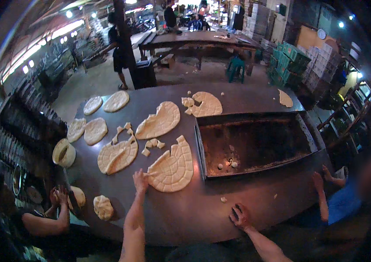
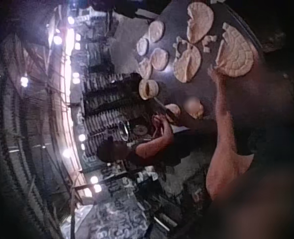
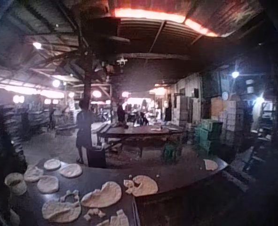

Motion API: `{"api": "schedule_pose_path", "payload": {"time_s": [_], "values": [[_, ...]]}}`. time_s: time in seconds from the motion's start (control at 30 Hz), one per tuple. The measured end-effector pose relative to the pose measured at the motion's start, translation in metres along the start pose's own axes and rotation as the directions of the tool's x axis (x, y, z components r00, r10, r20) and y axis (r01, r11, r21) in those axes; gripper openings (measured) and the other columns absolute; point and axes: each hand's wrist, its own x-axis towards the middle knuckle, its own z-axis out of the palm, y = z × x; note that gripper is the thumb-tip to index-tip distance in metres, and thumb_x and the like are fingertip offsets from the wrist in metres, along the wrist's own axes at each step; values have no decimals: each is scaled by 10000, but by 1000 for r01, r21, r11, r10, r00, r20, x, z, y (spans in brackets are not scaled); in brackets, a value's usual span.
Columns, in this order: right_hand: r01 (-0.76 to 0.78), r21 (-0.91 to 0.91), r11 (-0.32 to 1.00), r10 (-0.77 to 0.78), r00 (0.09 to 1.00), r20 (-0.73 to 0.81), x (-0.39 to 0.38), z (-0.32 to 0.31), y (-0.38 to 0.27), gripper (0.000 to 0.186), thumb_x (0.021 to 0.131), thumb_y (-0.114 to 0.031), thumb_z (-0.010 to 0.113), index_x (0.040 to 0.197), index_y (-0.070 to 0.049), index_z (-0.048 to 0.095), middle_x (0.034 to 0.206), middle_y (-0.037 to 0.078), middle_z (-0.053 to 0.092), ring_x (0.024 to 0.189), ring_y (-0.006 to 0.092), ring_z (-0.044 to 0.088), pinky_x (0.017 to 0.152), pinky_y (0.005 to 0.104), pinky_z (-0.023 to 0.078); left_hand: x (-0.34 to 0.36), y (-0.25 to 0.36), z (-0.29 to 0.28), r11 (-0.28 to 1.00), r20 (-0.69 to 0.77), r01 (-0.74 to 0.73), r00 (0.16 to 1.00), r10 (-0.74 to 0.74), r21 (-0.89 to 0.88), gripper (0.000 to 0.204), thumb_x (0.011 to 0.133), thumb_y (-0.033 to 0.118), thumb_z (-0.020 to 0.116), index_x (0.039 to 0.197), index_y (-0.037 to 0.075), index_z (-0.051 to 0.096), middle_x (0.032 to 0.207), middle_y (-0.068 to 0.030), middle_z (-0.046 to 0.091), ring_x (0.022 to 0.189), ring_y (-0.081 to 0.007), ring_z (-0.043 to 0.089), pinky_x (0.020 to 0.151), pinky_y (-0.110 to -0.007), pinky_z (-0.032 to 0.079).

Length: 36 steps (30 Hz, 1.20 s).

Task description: The person rolls small pieces of dough into balls on a metal table and places them onto a baking tray. Other people at the table cut and shape larger dough pieces while the camera wearer continues forming and arranging the dough balls.

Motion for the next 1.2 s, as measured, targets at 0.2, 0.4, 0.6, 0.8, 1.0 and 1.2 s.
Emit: {"api": "schedule_pose_path", "payload": {"time_s": [0.2, 0.4, 0.6, 0.8, 1.0, 1.2], "values": [[-91, -49, 995, 92, 995, 24, -3, 1, -3, 501, 877, -407, 708, 1261, -88, 667, 1375, 178, 555, 1140, 408, 593, 966, 505, 496, 9, 16, -16, 998, 158, -37, 987, 29, 50, 392, 809, 354, 803, 1049, 47, 759, 1079, -197, 654, 1055, -376, 600, 927, -473, 499], [-76, -104, 992, 76, 997, -1, 2, -7, -11, 501, 897, -405, 691, 1280, -86, 651, 1372, 182, 552, 1151, 403, 582, 983, 515, 481, 8, 8, -29, 994, 207, 91, 975, -78, -54, 322, 830, 340, 794, 953, 45, 757, 1045, -178, 706, 1048, -349, 653, 894, -463, 524], [-107, -54, 993, 109, 994, 33, 1, -6, -8, 497, 897, -395, 689, 1281, -82, 650, 1361, 188, 553, 1139, 405, 582, 987, 517, 478, 27, -37, -53, 971, 26, 88, 996, -84, -223, 263, 863, 252, 733, 948, 4, 712, 907, -217, 732, 849, -389, 710, 765, -482, 555], [-141, -49, 989, 142, 989, 30, -4, -10, -7, 493, 900, -386, 682, 1273, -65, 650, 1389, 193, 547, 1194, 411, 566, 1046, 521, 447, 42, -121, -117, 841, -480, 164, 758, -442, -516, 205, 912, 182, 674, 887, -19, 645, 798, -164, 703, 717, -277, 685, 680, -470, 534], [-231, 94, 968, 240, 965, -105, 12, -3, -42, 435, 908, -334, 683, 1226, -38, 662, 1351, 179, 586, 1218, 405, 559, 1053, 501, 455, -12, -145, -182, 875, -472, 95, 812, -344, -475, 256, 950, 225, 700, 900, -10, 611, 814, -116, 657, 748, -220, 620, 699, -413, 501], [-69, 426, 902, 68, 998, 17, 74, 45, -149, 536, 912, -283, 728, 1369, -47, 574, 1389, 192, 569, 1217, 359, 605, 1013, 434, 515, -164, 16, -83, 602, 125, 161, 987, -101, -782, 137, 934, 121, 713, 948, -14, 700, 873, -63, 715, 798, -160, 684, 715, -329, 565]]}}
